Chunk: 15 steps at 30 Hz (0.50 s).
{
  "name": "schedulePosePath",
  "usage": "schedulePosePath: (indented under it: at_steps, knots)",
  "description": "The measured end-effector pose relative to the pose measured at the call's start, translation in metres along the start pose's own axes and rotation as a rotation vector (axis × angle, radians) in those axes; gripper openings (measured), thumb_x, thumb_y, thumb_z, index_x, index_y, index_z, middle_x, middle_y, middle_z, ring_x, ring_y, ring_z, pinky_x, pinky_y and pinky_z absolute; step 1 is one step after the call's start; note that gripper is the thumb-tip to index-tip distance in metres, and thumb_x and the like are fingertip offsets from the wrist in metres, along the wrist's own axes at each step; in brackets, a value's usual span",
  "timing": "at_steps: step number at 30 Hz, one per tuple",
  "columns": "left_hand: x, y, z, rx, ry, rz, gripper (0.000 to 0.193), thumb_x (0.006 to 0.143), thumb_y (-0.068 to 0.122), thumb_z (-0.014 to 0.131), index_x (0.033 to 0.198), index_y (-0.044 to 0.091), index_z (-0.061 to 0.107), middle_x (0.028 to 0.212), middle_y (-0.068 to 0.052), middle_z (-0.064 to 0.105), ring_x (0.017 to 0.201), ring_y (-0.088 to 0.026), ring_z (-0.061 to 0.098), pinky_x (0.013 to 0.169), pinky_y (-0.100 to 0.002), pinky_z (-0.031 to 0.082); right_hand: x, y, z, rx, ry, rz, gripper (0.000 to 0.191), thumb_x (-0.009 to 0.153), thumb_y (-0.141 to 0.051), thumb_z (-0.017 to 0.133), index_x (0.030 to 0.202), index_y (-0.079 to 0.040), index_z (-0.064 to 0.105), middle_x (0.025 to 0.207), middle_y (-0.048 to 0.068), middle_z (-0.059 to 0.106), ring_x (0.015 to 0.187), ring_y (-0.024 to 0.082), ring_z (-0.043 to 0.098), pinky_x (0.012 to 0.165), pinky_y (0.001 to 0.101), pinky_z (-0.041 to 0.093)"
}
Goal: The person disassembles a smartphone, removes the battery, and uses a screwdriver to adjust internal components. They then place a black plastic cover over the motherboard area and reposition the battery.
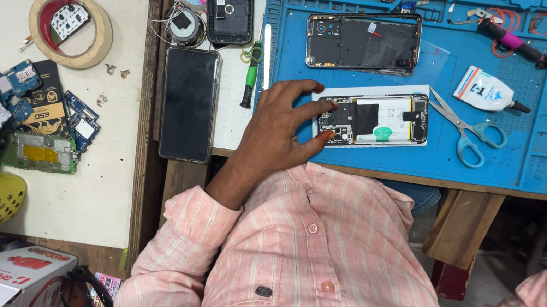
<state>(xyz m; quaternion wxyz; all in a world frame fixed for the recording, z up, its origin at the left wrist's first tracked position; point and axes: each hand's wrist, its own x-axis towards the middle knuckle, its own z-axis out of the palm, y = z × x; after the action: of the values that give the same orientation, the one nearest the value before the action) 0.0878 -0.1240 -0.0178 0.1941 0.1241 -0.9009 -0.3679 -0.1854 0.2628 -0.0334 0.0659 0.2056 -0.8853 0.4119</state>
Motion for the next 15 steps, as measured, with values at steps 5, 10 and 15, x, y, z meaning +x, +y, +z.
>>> schedulePosePath:
  at_steps: [5,10,15]
  knots:
    - [0.0,0.001,0.001,0.008,-0.011,-0.016,0.041,0.084,0.033,0.083,0.121,0.015,0.075,0.133,-0.01,0.06,0.125,-0.03,0.054,0.106,-0.046,0.043,0.008,-0.036,0.005,0.24,-0.049,-0.235,0.023,0.117,-0.022,0.063,0.121,0.0,0.057,0.101,0.021,0.069,0.088,0.027,0.071,0.081,0.0375,0.06]
    - [-0.001,-0.002,-0.001,0.005,0.001,0.01,0.04,0.086,0.033,0.083,0.121,0.016,0.075,0.134,-0.01,0.06,0.126,-0.03,0.054,0.106,-0.046,0.042,0.015,-0.086,0.061,0.648,-0.211,-0.363,0.021,0.12,-0.019,0.06,0.121,0.001,0.055,0.098,0.022,0.068,0.083,0.027,0.071,0.079,0.0372,0.061]
    - [-0.004,-0.006,-0.003,0.001,0.009,0.013,0.041,0.085,0.033,0.083,0.121,0.016,0.074,0.133,-0.009,0.06,0.127,-0.029,0.054,0.107,-0.046,0.042,0.019,-0.132,0.096,0.991,-0.404,-0.09,0.019,0.116,-0.017,0.066,0.12,-0.003,0.055,0.093,0.019,0.072,0.078,0.024,0.075,0.067,0.0351,0.063]
